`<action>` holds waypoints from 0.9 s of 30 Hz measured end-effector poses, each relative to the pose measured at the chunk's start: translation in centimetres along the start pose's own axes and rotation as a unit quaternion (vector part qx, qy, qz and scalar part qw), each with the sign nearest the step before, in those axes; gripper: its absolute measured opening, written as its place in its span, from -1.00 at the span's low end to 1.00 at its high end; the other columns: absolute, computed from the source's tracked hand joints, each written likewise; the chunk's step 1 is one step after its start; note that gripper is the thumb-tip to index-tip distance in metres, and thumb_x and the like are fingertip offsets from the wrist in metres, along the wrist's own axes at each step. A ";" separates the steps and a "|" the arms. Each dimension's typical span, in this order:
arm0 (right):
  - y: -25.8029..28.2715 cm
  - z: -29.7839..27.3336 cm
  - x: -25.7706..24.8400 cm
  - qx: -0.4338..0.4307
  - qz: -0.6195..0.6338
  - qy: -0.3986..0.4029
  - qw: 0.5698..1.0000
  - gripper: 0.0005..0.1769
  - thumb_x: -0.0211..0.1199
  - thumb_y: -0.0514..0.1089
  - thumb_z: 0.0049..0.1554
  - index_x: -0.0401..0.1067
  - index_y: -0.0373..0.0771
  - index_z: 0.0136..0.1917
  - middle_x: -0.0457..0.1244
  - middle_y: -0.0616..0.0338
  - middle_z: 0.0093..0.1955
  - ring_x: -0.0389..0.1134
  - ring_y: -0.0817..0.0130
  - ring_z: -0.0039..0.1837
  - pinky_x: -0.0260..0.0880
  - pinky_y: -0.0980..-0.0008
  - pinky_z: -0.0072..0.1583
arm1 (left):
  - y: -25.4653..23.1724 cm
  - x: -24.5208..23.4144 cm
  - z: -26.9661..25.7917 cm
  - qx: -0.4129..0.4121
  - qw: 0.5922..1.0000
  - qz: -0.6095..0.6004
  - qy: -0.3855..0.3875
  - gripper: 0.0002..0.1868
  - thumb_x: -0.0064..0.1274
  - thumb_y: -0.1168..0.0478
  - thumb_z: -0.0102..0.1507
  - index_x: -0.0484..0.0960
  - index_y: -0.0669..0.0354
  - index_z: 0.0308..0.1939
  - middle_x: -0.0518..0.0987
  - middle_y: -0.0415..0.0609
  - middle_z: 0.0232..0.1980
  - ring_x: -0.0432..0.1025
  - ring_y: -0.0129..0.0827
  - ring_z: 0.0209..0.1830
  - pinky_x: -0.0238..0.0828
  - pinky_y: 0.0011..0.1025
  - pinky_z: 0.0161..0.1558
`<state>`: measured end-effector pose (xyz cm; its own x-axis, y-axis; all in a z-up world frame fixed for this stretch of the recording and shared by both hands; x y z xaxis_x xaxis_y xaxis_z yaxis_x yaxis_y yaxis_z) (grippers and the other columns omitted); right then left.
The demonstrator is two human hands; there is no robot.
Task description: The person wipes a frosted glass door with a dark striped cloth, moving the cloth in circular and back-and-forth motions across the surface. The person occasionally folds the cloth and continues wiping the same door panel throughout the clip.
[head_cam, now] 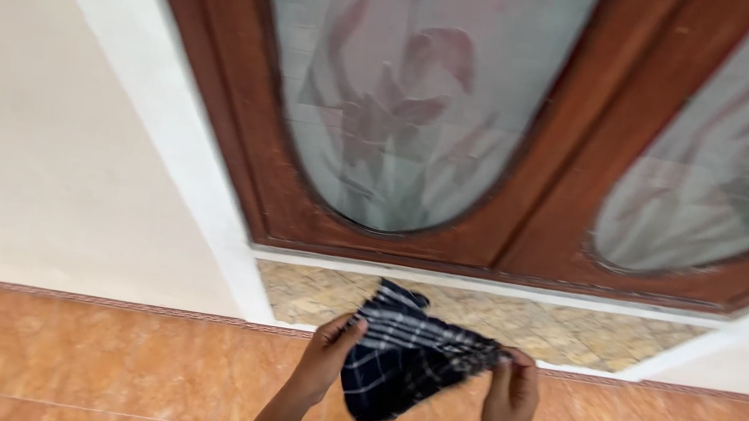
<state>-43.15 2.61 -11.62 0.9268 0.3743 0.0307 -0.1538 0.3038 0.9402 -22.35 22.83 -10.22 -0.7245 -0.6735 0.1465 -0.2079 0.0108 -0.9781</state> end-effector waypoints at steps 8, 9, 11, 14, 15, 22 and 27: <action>2.4 -0.4 17.1 -0.027 0.042 0.114 0.992 -0.76 0.00 -0.36 0.30 0.37 -0.24 0.20 0.33 0.11 0.08 0.33 0.35 0.05 0.41 0.47 0.03 | 1.2 -19.3 2.7 0.107 0.957 0.140 -0.231 -0.48 0.07 -0.05 0.31 0.66 0.11 0.26 0.39 -0.15 0.04 0.43 -0.49 0.07 0.46 -0.54 -0.21; 2.5 -1.0 18.8 -0.026 0.040 0.114 0.992 -0.76 0.00 -0.36 0.30 0.37 -0.24 0.20 0.33 0.11 0.08 0.33 0.35 0.05 0.41 0.47 0.03 | 0.1 -19.9 2.6 0.106 0.957 0.138 -0.231 -0.48 0.07 -0.05 0.31 0.66 0.11 0.26 0.39 -0.15 0.04 0.43 -0.49 0.07 0.46 -0.54 -0.21; 3.6 -2.7 22.7 -0.105 0.119 0.165 0.973 -0.75 0.00 -0.39 0.27 0.34 -0.21 0.17 0.29 0.19 -0.08 0.28 0.44 -0.11 0.35 0.50 -0.11 | -2.1 -20.4 2.6 0.074 0.926 0.324 -0.180 -0.01 -0.03 -0.37 0.21 0.10 -0.02 0.60 0.20 0.20 0.49 0.09 -0.01 0.54 0.13 -0.07 0.43; 10.8 -3.7 27.5 -0.250 0.095 0.254 0.929 -0.79 0.01 -0.31 0.32 0.34 -0.14 0.18 0.32 0.09 0.22 0.33 0.12 0.33 0.37 0.11 0.35 | -10.6 -14.9 -1.1 0.219 0.926 0.303 0.051 -0.40 -0.06 -0.24 0.32 0.43 -0.02 0.33 0.39 0.07 0.29 0.23 -0.11 0.35 0.43 0.05 0.26; 11.0 -3.7 28.2 -0.248 0.096 0.253 0.930 -0.79 0.01 -0.31 0.32 0.34 -0.14 0.18 0.32 0.09 0.22 0.33 0.12 0.33 0.37 0.11 0.35 | -11.6 -14.7 -1.6 0.217 0.926 0.305 0.053 -0.40 -0.06 -0.24 0.32 0.43 -0.02 0.33 0.39 0.07 0.29 0.23 -0.11 0.35 0.43 0.05 0.26; 8.4 -5.3 29.9 -0.160 -0.018 0.370 0.915 -0.79 0.05 -0.13 0.32 0.35 -0.20 0.18 0.26 0.16 -0.06 0.30 0.36 -0.07 0.29 0.36 -0.03 | -10.6 -15.5 -2.6 0.232 0.937 0.232 0.119 -0.70 0.01 0.31 0.41 0.37 0.18 -0.43 0.31 -0.09 -0.42 0.22 -0.37 -0.39 0.11 -0.37 -0.33; 9.2 -5.6 29.4 -0.156 0.046 0.358 0.920 -0.64 0.04 -0.13 0.35 0.19 -0.24 0.37 0.12 0.22 -0.09 0.18 0.43 -0.08 0.22 0.43 -0.10 | -11.4 -14.5 -3.2 0.219 0.935 0.244 0.135 -0.56 -0.01 0.33 0.42 0.21 0.14 -0.54 0.19 -0.15 -0.54 0.09 -0.45 -0.48 -0.02 -0.38 -0.36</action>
<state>-19.20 21.30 -3.91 0.4589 0.8581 -0.2302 -0.4143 0.4359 0.7989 -11.58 34.84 -0.74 -0.8147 -0.4551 -0.3595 0.4371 -0.0744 -0.8963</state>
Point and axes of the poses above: each hand's wrist, its own z-axis towards the middle knuckle, its own x-axis out of the palm, y = z × x, the point moved 5 cm from there along z, towards the middle knuckle
